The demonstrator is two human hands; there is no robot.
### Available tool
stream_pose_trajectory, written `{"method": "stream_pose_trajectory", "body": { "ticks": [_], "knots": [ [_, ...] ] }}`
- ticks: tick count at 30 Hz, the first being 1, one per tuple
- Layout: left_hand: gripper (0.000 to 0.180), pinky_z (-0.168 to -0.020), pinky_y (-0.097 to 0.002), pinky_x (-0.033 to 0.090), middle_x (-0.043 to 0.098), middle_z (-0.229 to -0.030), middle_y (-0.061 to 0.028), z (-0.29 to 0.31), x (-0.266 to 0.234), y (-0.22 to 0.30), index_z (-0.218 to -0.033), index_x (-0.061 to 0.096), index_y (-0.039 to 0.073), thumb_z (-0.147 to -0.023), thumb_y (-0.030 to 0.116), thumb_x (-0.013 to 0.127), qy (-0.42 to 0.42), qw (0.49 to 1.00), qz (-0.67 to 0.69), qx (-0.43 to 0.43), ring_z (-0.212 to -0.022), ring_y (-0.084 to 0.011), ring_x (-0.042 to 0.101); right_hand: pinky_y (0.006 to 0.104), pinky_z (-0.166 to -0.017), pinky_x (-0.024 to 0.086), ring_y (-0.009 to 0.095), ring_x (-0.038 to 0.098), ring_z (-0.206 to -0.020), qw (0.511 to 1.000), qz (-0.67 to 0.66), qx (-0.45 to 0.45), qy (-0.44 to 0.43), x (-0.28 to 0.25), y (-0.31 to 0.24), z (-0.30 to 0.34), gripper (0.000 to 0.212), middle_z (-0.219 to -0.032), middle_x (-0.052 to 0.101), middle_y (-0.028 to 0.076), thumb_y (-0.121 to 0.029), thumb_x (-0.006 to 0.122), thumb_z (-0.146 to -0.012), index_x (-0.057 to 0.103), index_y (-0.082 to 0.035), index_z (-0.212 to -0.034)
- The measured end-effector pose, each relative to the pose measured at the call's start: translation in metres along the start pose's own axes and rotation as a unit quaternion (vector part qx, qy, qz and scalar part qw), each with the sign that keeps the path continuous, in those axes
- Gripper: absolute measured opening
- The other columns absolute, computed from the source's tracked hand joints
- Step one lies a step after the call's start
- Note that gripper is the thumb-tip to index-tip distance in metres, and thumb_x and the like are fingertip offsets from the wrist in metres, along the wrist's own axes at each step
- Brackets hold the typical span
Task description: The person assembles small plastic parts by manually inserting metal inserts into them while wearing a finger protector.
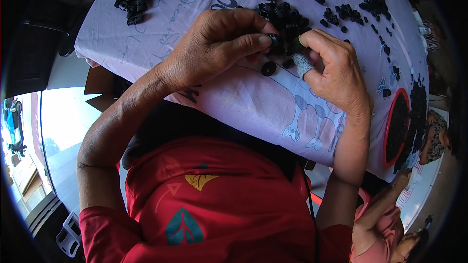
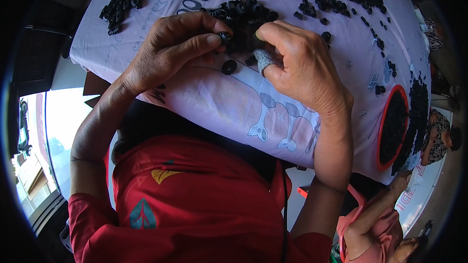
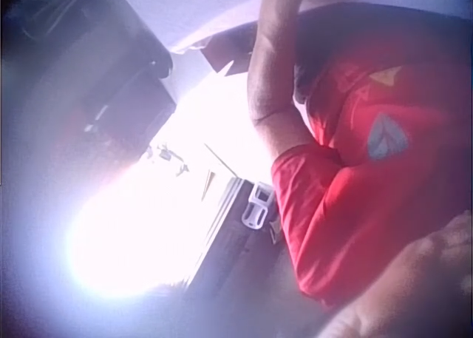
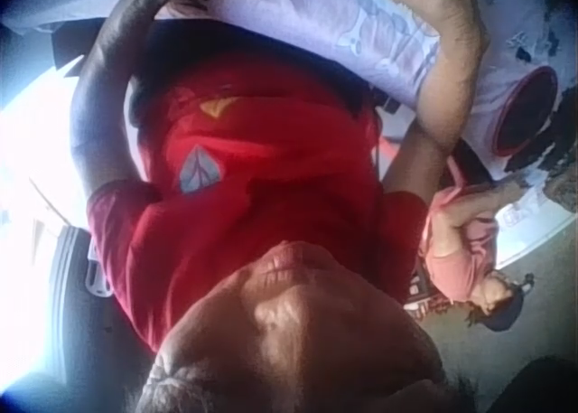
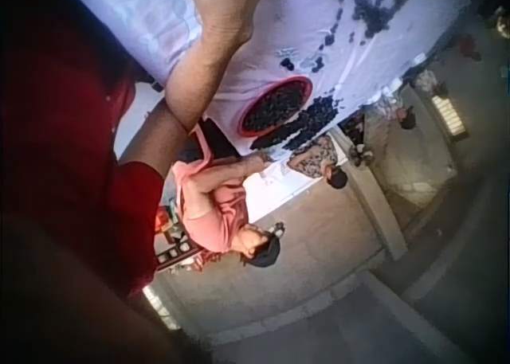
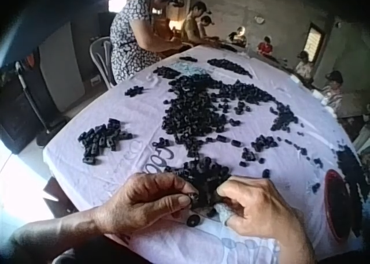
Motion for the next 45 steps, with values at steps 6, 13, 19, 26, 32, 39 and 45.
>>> {"method": "stream_pose_trajectory", "body": {
  "ticks": [6, 13, 19, 26, 32, 39, 45],
  "knots": [
    [0.028, -0.083, -0.023, 0.056, 0.07, -0.1, -0.004, 0.0, 0.001, -0.001, -0.123, 0.066, 0.002, -0.102, 0.021, 0.063, 0.003, 1.0, -0.002, -0.004, -0.094, -0.0077, 0.066, 0.0323, -0.06, 0.051, 0.021, 0.064, -0.067, 1.0, -0.013, -0.006, 0.017, 0.0, 0.0, 0.0, 0.027, -0.08, 0.062, 0.01, 0.011, 0.064, -0.07, 0.061, 0.001, -0.095],
    [0.028, -0.081, -0.0231, 0.056, 0.069, -0.1, -0.0041, 0.0, 0.0, -0.001, -0.123, 0.066, 0.002, -0.102, 0.02, 0.063, 0.015, 1.0, 0.001, -0.001, -0.093, -0.0078, 0.066, 0.0331, -0.061, 0.052, 0.022, 0.064, -0.066, 1.0, -0.023, 0.016, -0.013, -0.004, 0.007, 0.001, 0.03, -0.082, 0.064, 0.011, 0.011, 0.064, -0.07, 0.068, 0.002, -0.098],
    [0.028, -0.08, -0.0229, 0.056, 0.07, -0.098, -0.0034, 0.0, 0.001, 0.001, -0.122, 0.066, 0.002, -0.101, 0.02, 0.064, 0.006, 1.0, -0.016, 0.006, -0.092, -0.0075, 0.066, 0.0358, -0.065, 0.053, 0.026, 0.065, -0.069, 0.999, -0.002, 0.01, -0.033, 0.007, 0.005, 0.0, 0.031, -0.084, 0.064, 0.012, 0.008, 0.065, -0.07, 0.07, 0.002, -0.099],
    [0.027, -0.08, -0.0225, 0.055, 0.069, -0.096, -0.0022, 0.001, 0.001, 0.002, -0.122, 0.067, 0.003, -0.101, 0.021, 0.064, 0.013, 1.0, -0.015, 0.004, -0.091, -0.0065, 0.065, 0.0395, -0.066, 0.053, 0.029, 0.066, -0.072, 1.0, -0.002, -0.005, -0.012, 0.009, -0.001, -0.001, 0.028, -0.084, 0.063, 0.012, 0.008, 0.065, -0.07, 0.069, 0.001, -0.097],
    [0.027, -0.08, -0.0228, 0.055, 0.069, -0.096, -0.0019, 0.001, 0.001, 0.003, -0.121, 0.067, 0.003, -0.101, 0.021, 0.064, 0.012, 1.0, -0.005, 0.005, -0.09, -0.0066, 0.064, 0.0373, -0.065, 0.054, 0.028, 0.067, -0.071, 1.0, -0.005, 0.003, 0.009, 0.003, -0.001, -0.002, 0.023, -0.082, 0.064, 0.012, 0.009, 0.066, -0.072, 0.065, 0.001, -0.093],
    [0.025, -0.08, -0.0226, 0.054, 0.069, -0.095, -0.002, 0.0, 0.005, 0.005, -0.119, 0.068, 0.003, -0.102, 0.021, 0.063, 0.004, 1.0, -0.015, 0.004, -0.088, -0.006, 0.064, 0.0244, -0.059, 0.052, 0.01, 0.065, -0.069, 0.981, -0.183, 0.02, 0.067, -0.009, 0.004, 0.002, 0.02, -0.081, 0.068, 0.005, 0.009, 0.067, -0.081, 0.068, 0.0, -0.099],
    [0.025, -0.077, -0.0232, 0.052, 0.069, -0.093, -0.0015, 0.0, 0.009, 0.003, -0.118, 0.068, 0.002, -0.102, 0.021, 0.063, -0.011, 1.0, -0.021, -0.002, -0.084, -0.0059, 0.062, 0.02, -0.06, 0.051, 0.005, 0.064, -0.071, 0.97, -0.229, -0.023, 0.082, -0.011, -0.002, -0.001, 0.017, -0.08, 0.068, 0.003, 0.007, 0.067, -0.086, 0.069, 0.002, -0.101]
  ]
}}
Point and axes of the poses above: each hand's wrist, its own z-axis away from the middle knuckle, its own x-axis out of the palm, y = z × x, the point moved 10 cm from there along -z, towards the middle knuckle
